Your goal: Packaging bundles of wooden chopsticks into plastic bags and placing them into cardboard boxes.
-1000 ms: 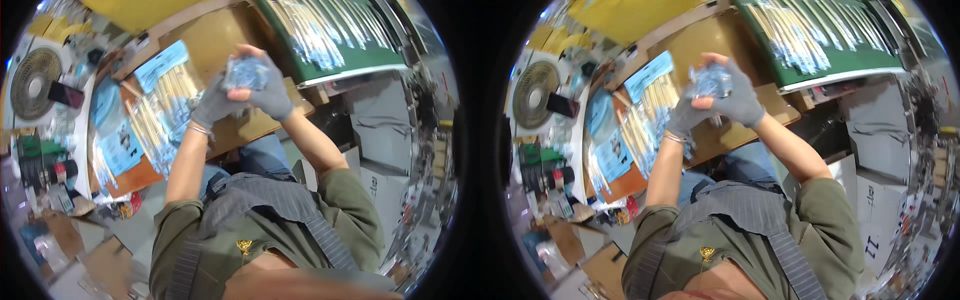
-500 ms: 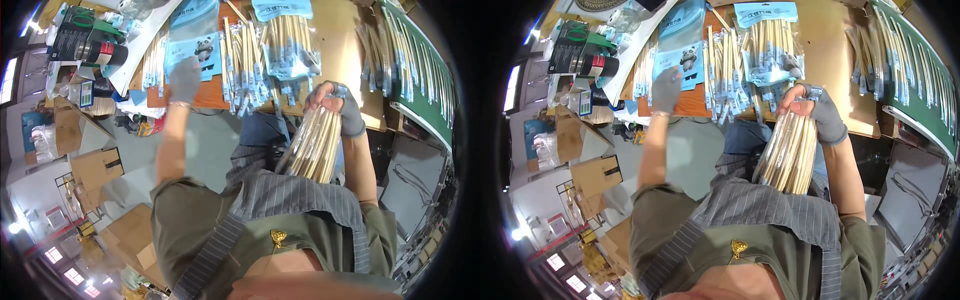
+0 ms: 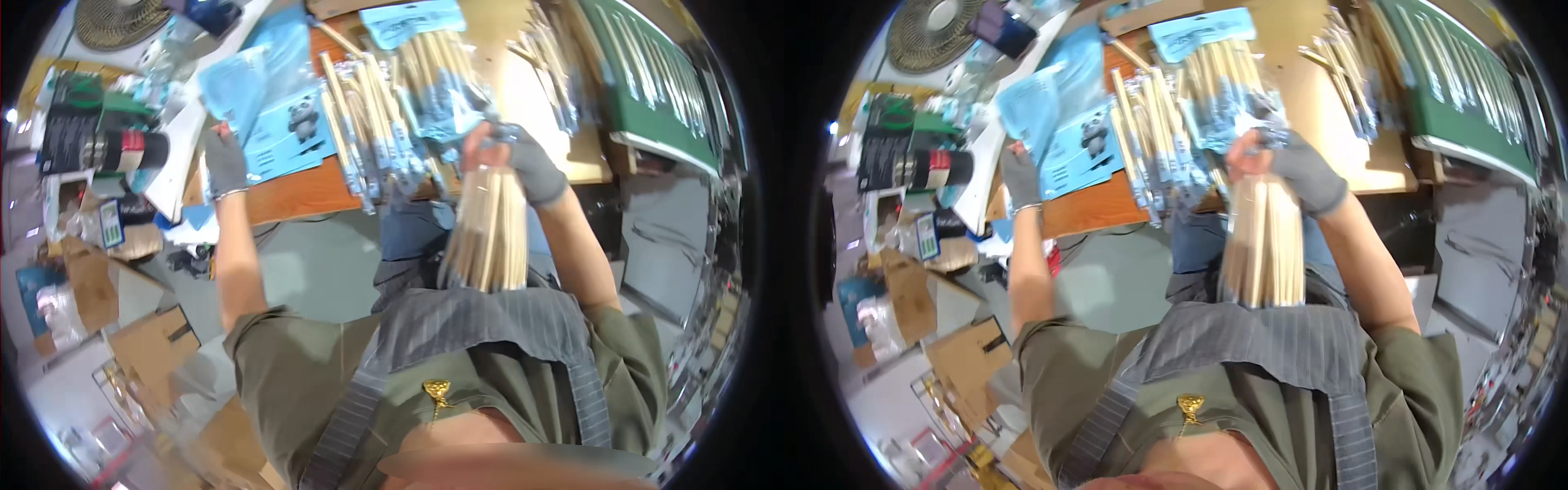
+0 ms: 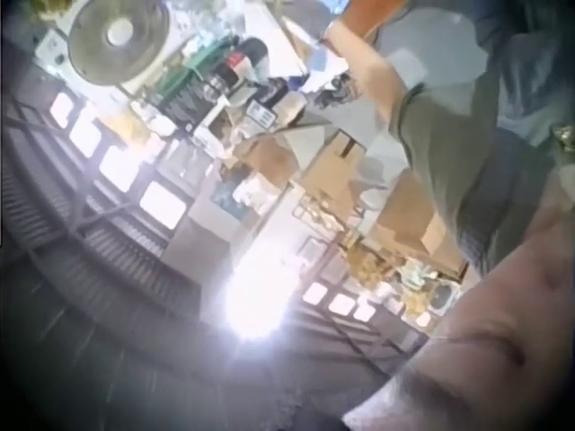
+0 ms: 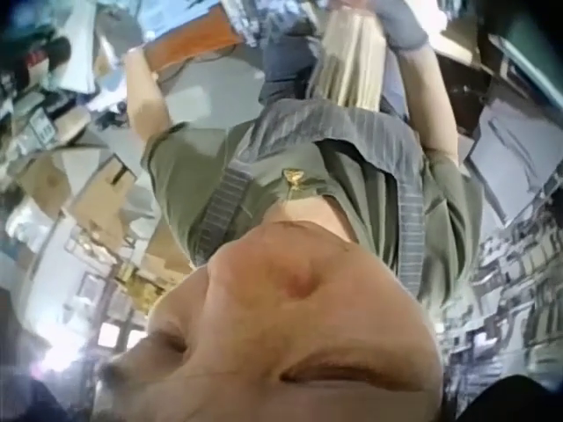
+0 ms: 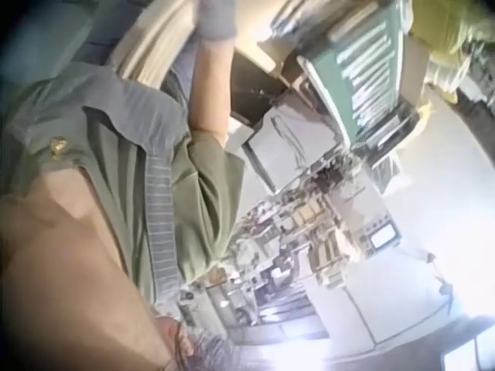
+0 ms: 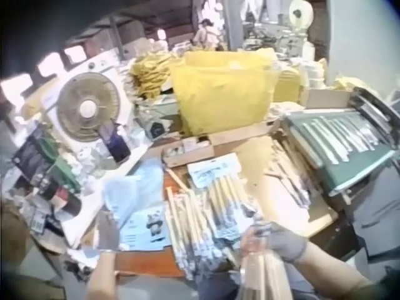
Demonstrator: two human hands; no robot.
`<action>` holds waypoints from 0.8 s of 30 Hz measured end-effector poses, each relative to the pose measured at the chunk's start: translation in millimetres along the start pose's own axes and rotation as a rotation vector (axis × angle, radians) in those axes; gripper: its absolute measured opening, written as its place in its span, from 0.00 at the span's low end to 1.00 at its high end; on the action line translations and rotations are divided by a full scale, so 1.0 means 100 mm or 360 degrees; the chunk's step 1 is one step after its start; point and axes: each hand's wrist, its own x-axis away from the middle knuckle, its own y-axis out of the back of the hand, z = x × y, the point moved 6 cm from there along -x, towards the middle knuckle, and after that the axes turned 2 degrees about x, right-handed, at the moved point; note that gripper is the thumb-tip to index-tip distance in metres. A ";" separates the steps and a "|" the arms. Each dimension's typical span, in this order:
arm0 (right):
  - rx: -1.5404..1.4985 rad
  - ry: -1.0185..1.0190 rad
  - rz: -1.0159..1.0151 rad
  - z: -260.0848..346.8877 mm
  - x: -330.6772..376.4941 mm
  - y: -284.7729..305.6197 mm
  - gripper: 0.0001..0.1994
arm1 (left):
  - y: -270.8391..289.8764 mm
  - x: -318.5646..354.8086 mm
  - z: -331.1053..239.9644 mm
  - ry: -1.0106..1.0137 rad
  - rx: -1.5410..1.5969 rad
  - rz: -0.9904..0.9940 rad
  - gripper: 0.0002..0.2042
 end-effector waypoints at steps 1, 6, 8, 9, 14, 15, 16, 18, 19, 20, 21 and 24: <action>-0.0105 -0.0099 0.0011 0.02 0.00 -0.09 0.11 | 0.03 -0.03 -0.11 -0.0194 -0.0401 0.0132 0.18; -0.0060 0.0044 0.0107 0.10 0.10 -0.11 0.14 | -0.15 -0.04 -0.39 -0.0606 -0.0440 0.0568 0.17; -0.0179 0.0060 0.0082 0.07 0.18 -0.01 0.24 | -0.05 -0.06 -0.60 -0.0343 0.0063 0.0585 0.16; -0.0190 0.0073 0.0076 0.08 0.21 0.00 0.24 | 0.01 0.02 -0.92 -0.0359 0.0055 0.0591 0.16; -0.0143 0.0103 0.0067 0.05 0.27 -0.07 0.39 | -0.27 0.91 -2.61 -0.0268 0.0611 0.0722 0.15; -0.0190 0.0109 0.0037 0.02 0.28 -0.03 0.39 | -0.38 1.04 -2.81 -0.0150 0.0760 0.0845 0.15; -0.0145 0.0162 -0.0017 0.05 0.28 -0.02 0.34 | -0.40 1.16 -2.99 -0.0157 0.0757 0.0854 0.15; -0.0295 0.0130 -0.0011 0.06 0.32 0.00 0.29 | -0.46 1.44 -3.30 -0.0355 0.0473 0.0962 0.13; -0.0441 0.0097 0.0018 0.06 0.38 0.04 0.24 | -0.47 1.51 -3.34 -0.0368 0.0476 0.0987 0.13; -0.0469 0.0112 0.0018 0.08 0.48 0.11 0.16 | -0.48 1.57 -3.36 -0.0284 0.0723 0.1150 0.13; -0.0475 0.0122 0.0009 0.07 0.53 0.20 0.16 | -0.49 1.59 -3.37 -0.0196 0.0969 0.1305 0.14; -0.0382 0.0205 -0.0123 -0.02 0.68 0.44 0.17 | -0.57 1.48 -3.33 -0.0076 0.1221 0.0992 0.13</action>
